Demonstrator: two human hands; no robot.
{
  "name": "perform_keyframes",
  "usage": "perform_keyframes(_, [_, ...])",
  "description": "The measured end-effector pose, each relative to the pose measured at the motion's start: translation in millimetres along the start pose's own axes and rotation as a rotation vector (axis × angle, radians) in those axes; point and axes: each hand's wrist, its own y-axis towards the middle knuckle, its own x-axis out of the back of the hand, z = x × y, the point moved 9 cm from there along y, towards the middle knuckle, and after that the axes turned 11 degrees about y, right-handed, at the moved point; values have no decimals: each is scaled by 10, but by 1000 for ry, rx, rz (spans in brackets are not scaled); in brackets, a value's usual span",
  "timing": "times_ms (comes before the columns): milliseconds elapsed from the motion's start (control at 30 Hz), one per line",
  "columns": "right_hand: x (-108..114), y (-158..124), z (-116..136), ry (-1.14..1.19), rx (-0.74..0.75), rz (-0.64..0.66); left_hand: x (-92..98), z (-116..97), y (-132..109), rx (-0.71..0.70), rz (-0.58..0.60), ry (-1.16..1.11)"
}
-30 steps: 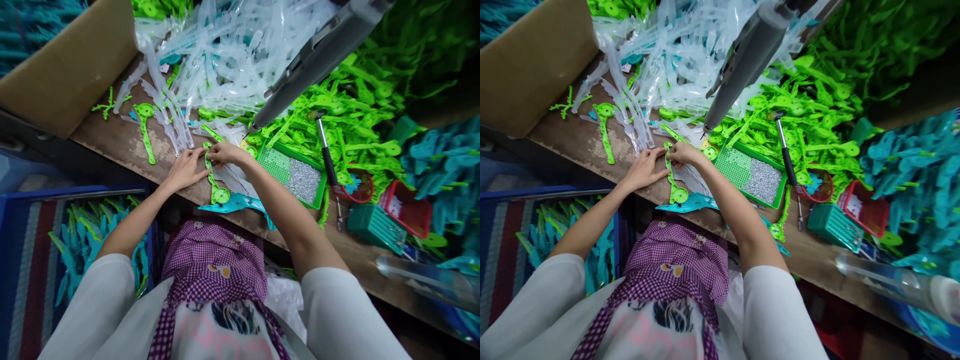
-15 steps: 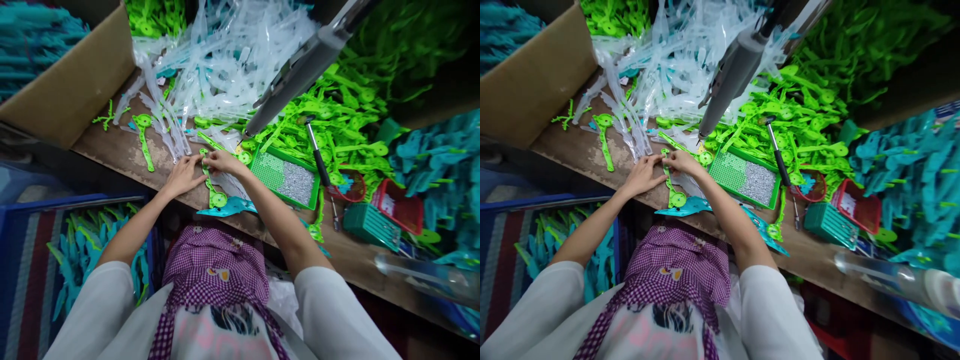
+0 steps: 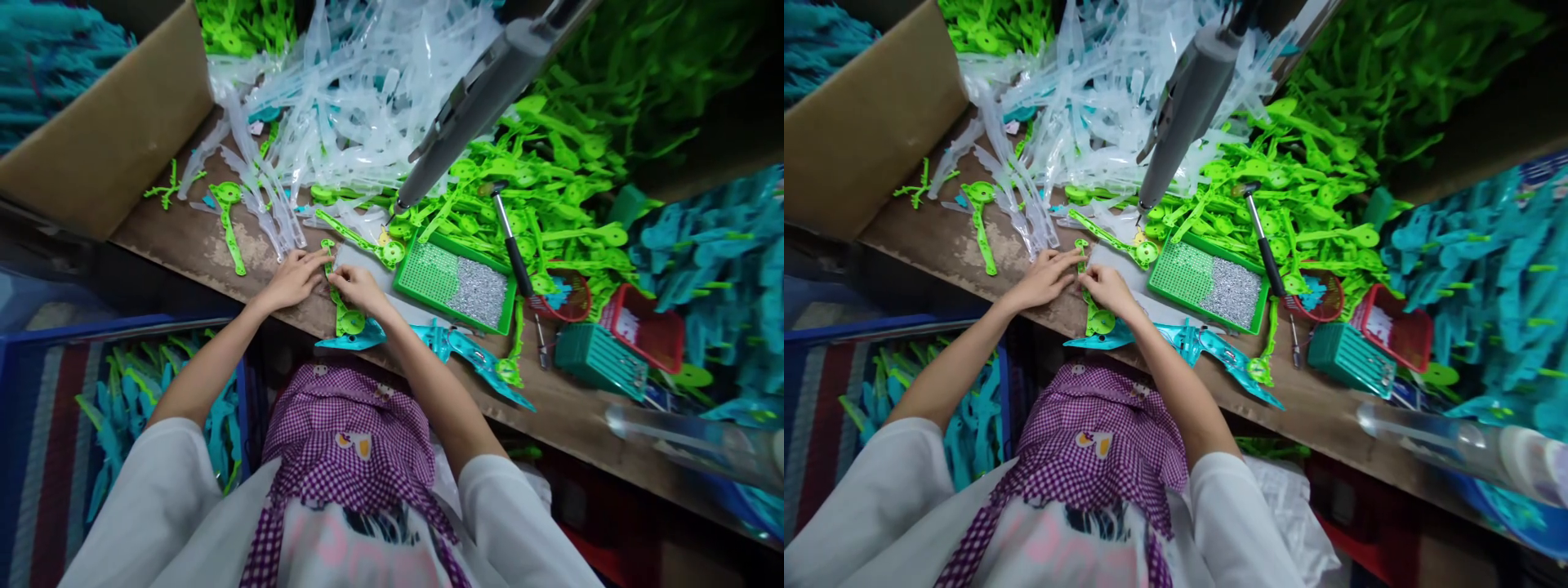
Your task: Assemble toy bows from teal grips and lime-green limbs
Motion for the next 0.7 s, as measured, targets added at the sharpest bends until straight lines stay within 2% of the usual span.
perform_keyframes(100, [-57,24,-4,15,-36,67,28,18,102,-21,15,-57])
perform_keyframes(300, [-67,51,204,-353,4,72,112,68,264,37,-93,-150])
perform_keyframes(400, [-76,5,225,-432,3,85,94,99,258,58,-141,-192])
perform_keyframes(533, [-34,-112,196,-392,41,43,53,126,227,58,-186,-228])
perform_keyframes(700, [-27,-149,80,-194,62,39,18,146,225,45,-192,-214])
